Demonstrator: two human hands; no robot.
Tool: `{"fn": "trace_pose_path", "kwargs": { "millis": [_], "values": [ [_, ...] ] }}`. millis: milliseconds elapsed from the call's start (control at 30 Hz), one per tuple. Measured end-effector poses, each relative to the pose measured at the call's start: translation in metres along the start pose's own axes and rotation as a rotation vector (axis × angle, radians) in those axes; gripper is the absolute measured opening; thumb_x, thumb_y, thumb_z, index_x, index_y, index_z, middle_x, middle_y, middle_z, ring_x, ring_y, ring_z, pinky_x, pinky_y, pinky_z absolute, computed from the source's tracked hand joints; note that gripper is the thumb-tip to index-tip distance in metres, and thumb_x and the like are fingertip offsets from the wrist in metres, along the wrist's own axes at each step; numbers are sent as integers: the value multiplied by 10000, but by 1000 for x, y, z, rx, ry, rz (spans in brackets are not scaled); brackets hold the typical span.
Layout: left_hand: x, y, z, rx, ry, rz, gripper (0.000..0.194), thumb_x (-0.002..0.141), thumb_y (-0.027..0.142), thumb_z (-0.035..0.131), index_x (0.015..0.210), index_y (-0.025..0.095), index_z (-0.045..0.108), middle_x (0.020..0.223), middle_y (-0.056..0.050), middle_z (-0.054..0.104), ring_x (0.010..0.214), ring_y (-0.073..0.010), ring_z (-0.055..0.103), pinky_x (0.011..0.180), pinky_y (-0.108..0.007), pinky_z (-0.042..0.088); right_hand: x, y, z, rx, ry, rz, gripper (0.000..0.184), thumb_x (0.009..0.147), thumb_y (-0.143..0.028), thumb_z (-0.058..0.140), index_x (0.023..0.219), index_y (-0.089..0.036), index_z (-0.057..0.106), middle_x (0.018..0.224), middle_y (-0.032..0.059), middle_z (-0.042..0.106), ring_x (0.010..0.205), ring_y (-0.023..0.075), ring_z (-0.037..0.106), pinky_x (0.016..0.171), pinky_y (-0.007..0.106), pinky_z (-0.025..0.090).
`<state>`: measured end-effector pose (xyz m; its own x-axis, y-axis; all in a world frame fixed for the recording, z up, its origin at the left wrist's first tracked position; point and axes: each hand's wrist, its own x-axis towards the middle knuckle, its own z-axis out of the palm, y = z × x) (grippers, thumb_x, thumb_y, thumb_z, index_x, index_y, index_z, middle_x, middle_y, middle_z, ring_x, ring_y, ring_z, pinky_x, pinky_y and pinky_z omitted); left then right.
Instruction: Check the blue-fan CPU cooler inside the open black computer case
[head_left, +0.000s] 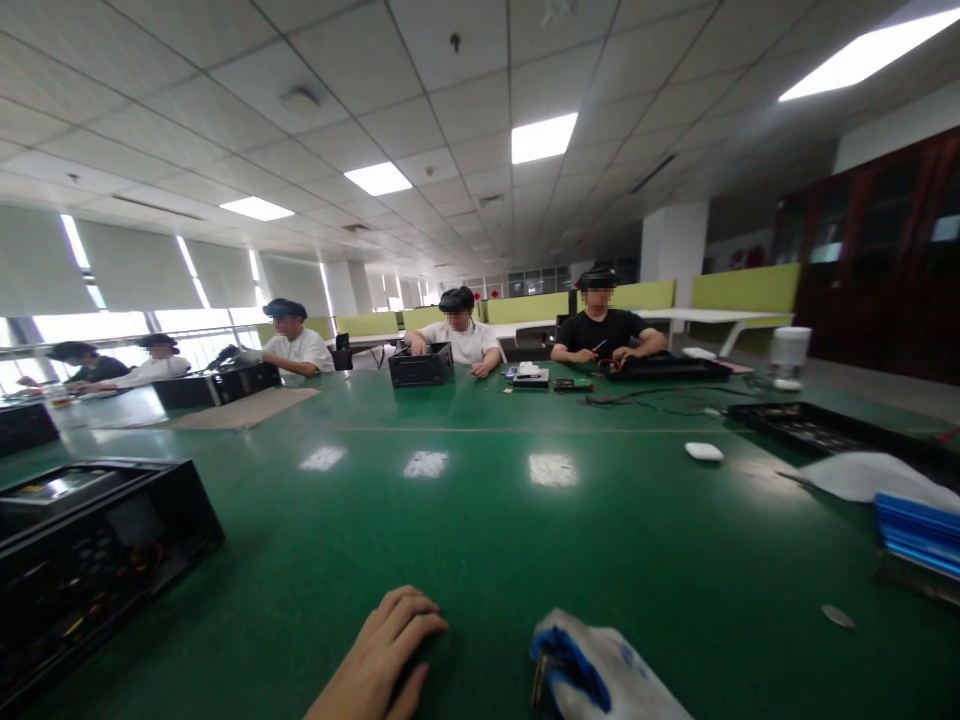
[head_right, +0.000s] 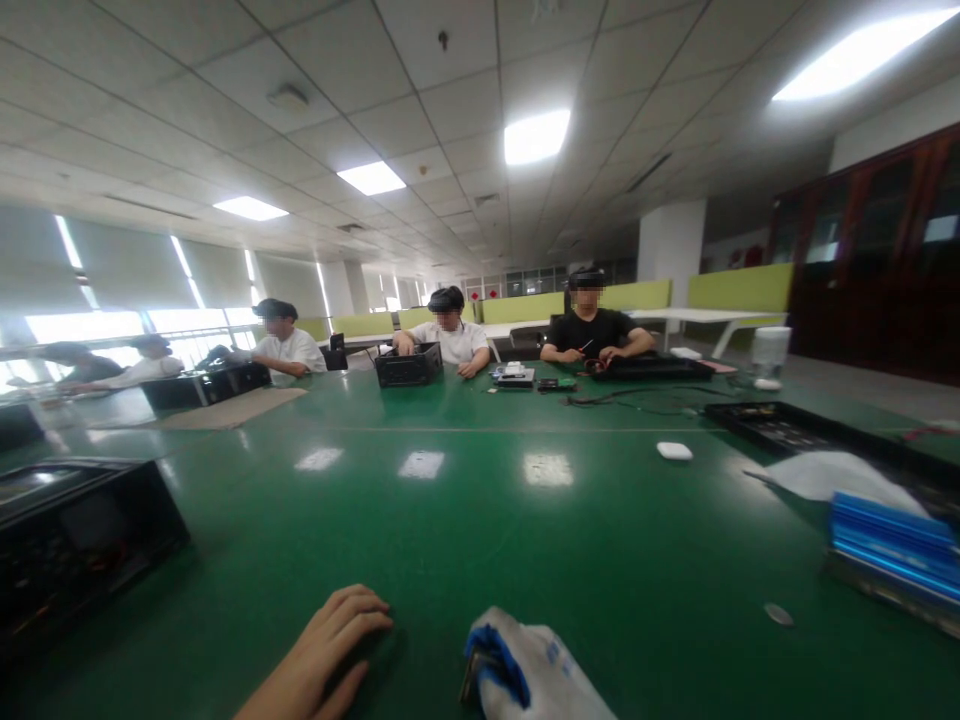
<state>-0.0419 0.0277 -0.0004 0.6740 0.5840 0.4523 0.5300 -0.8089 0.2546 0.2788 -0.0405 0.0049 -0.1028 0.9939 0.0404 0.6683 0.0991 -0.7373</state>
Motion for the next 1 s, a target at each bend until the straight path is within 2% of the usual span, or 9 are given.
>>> {"fn": "trace_pose_path", "kwargs": {
  "millis": [100,167,300,467,667,733,833,900,1000],
  "values": [
    [-2,-2,4,-19,22,-21,417,913,114,451,1277,288,554,1296,-91,618,1278,-266,512,1095,-430,490,0,-8,-3,-45,-41,-135,425,890,-484,519,1220,-274,685,1146,96,713,1061,282,639,1018,364,465],
    [-2,-2,3,-20,-12,-20,413,925,120,461,1291,291,551,1311,-92,610,1276,-265,517,1092,-431,495,-2,-13,-6,-53,-35,-192,367,916,-439,491,1182,-287,692,1115,72,717,1026,251,638,993,324,465],
    [0,4,-4,-24,-69,-31,401,945,125,466,1302,288,552,1330,-100,598,1271,-267,535,1100,-442,495,-5,-23,-11,-58,-67,-186,373,923,-451,489,1207,-282,663,1104,70,710,1033,247,636,938,309,481],
    [3,12,-12,-65,-109,-77,408,975,126,440,1328,318,511,1359,-82,569,1268,-226,558,1105,-400,498,-6,-27,-12,-71,-45,-183,322,921,-385,462,1136,-274,674,1022,55,705,983,233,639,937,332,478],
    [-6,16,-8,-92,-96,-93,406,974,145,475,1326,340,530,1359,-57,586,1254,-214,581,1107,-385,501,-4,-17,-9,-61,-96,-233,360,910,-437,504,1138,-237,698,1310,123,668,1179,318,605,1071,405,438],
    [-3,18,-12,-94,-66,-106,356,978,185,504,1299,327,564,1318,-56,623,1215,-215,611,1083,-382,520,-4,-14,-7,-52,-96,-216,344,892,-422,530,1125,-242,710,1293,114,681,1175,317,610,1076,405,440],
    [35,13,-35,23,48,-173,288,1002,295,504,1273,268,597,1238,-67,679,1130,-210,665,998,-355,570,-2,-10,-3,-32,-45,-180,370,881,-425,546,1187,-281,699,1236,83,707,1126,288,640,1023,356,483],
    [85,-3,-63,153,135,-225,329,1032,346,438,1293,211,587,1259,-89,676,1160,-214,651,1012,-358,553,-1,-6,-3,-21,-3,-133,388,876,-443,573,1232,-332,680,1205,59,721,1087,273,662,986,331,503],
    [170,-47,-106,278,213,-297,387,1067,366,376,1359,181,550,1415,-108,572,1363,-245,481,1179,-436,373,1,-1,-5,-6,-26,-75,410,865,-479,612,1250,-354,675,1201,56,724,1079,275,671,971,331,508]
  ]
}}
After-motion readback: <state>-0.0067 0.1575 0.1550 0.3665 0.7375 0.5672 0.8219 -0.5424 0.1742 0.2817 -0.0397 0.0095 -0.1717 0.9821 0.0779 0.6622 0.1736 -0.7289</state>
